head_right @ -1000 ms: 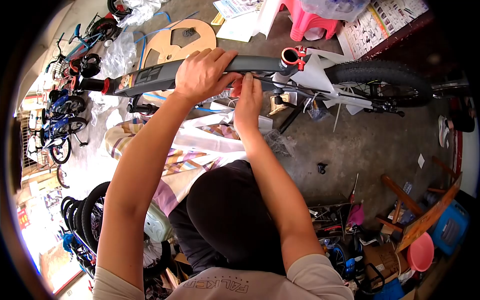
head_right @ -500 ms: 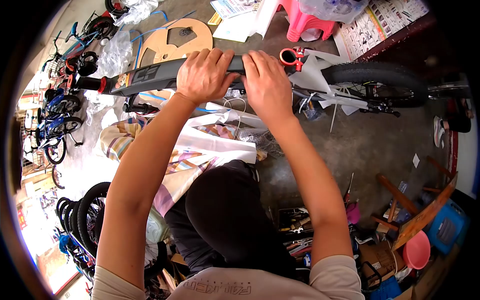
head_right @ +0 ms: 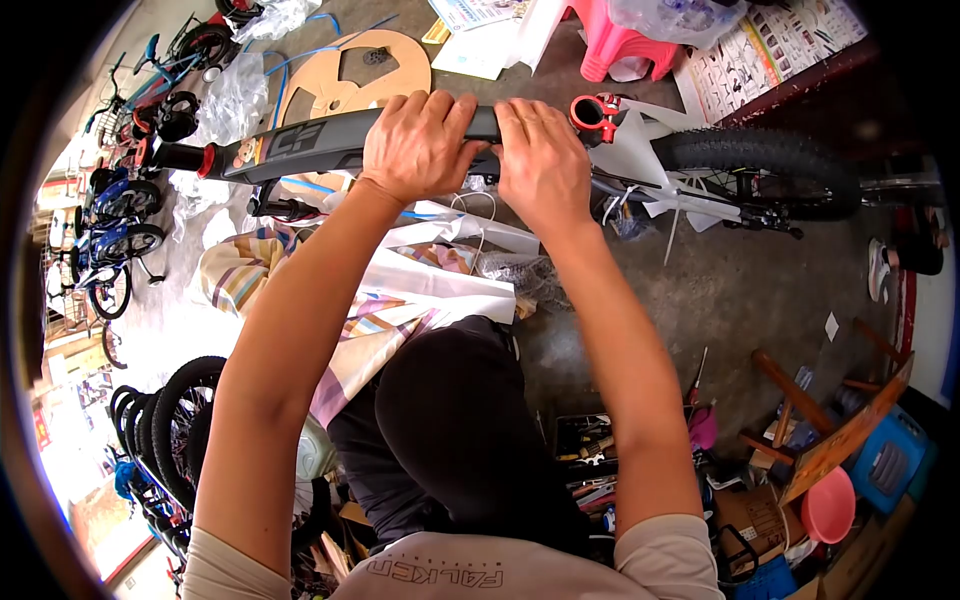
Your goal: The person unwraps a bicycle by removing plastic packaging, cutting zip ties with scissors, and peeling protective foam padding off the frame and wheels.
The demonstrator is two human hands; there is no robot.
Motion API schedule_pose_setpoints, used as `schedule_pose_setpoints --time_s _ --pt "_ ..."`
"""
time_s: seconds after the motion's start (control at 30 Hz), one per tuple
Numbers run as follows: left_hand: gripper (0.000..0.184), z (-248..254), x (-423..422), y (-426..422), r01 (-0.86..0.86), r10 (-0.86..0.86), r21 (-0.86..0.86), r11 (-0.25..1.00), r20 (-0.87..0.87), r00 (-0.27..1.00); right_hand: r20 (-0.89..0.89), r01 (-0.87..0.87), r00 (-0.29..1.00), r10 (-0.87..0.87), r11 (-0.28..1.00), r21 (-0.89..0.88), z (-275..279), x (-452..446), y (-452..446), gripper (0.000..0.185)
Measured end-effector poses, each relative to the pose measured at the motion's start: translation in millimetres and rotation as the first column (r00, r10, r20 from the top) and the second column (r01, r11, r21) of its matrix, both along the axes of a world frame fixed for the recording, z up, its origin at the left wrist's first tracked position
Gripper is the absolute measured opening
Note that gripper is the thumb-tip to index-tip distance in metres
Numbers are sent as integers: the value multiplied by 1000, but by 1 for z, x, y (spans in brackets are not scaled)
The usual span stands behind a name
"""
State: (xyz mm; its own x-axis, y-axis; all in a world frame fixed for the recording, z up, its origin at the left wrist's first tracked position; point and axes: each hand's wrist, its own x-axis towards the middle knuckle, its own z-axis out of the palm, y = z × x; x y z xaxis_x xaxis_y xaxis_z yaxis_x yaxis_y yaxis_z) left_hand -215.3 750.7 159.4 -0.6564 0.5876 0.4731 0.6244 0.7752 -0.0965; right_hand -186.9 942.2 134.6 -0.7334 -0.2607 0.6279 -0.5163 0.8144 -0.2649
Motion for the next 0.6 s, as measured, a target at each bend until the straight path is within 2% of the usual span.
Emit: schedule_pose_setpoints --time_s 0.13,0.33,0.47,0.5,0.6 --pt "43 0 1 0 -17 17 -20 1000 5 1000 -92 -24 995 25 1000 9 -3 -3 1 44" --pt "42 3 -1 3 -13 15 -35 999 49 999 -143 -58 989 45 994 -89 -10 1 0 49" --pt "41 5 -1 2 -32 35 -65 997 59 998 -51 -36 998 25 971 -238 -13 13 -8 45" --pt "41 5 0 3 -41 47 -77 996 77 996 -23 -36 999 31 949 -312 -8 29 -9 43" --pt "42 8 3 5 -50 55 -50 997 102 993 91 24 996 10 928 -371 -11 82 7 44"
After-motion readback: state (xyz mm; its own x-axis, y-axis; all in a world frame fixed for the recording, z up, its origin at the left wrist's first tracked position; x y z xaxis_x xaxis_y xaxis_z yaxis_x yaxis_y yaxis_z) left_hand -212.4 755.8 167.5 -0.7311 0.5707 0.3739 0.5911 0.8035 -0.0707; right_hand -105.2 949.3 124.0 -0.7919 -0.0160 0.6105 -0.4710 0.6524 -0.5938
